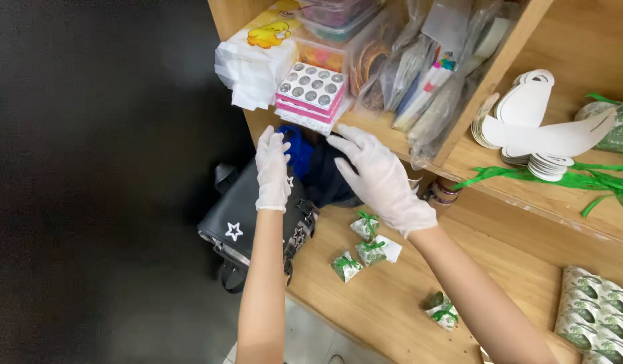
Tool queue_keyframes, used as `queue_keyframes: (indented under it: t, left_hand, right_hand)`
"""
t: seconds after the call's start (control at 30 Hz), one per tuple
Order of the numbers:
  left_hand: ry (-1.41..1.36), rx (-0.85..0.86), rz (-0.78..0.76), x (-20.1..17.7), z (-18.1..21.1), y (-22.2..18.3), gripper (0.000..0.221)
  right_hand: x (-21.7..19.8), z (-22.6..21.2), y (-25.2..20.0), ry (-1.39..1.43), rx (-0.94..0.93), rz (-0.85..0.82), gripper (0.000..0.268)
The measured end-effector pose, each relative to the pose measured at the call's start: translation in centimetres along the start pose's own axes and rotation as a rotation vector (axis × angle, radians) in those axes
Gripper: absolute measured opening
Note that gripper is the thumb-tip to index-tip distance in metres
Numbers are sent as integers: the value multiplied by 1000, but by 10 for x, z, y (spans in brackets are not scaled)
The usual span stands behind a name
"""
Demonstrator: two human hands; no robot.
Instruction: Packaging small round yellow items into white flower-shaped gift boxes.
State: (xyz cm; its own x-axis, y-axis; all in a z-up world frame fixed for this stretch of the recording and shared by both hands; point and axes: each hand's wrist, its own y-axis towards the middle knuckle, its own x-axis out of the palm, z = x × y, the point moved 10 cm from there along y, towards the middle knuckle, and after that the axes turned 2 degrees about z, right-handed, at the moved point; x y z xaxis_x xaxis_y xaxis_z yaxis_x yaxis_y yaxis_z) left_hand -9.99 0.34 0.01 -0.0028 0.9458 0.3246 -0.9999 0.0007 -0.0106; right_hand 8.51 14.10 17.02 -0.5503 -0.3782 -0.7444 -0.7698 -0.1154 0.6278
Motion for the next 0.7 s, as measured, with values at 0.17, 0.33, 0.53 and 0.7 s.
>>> queue_keyframes:
  t: [0.17,0.33,0.53,0.7]
  left_hand:
    - [-40,-29,14,10,-12,52,47]
    - [-59,105,40,5,-29,73,39]
    - [-53,235,-7,6,-9,74,34]
    - [326,394,74,6,50,31,30]
  right_hand:
    - [34,1,51,-135,-150,58,58]
    - [64,17,73,-168,-74,-36,64]
    - [69,24,75,-188,-68,-1,52]
    - [66,24,74,-198,-89,25,42]
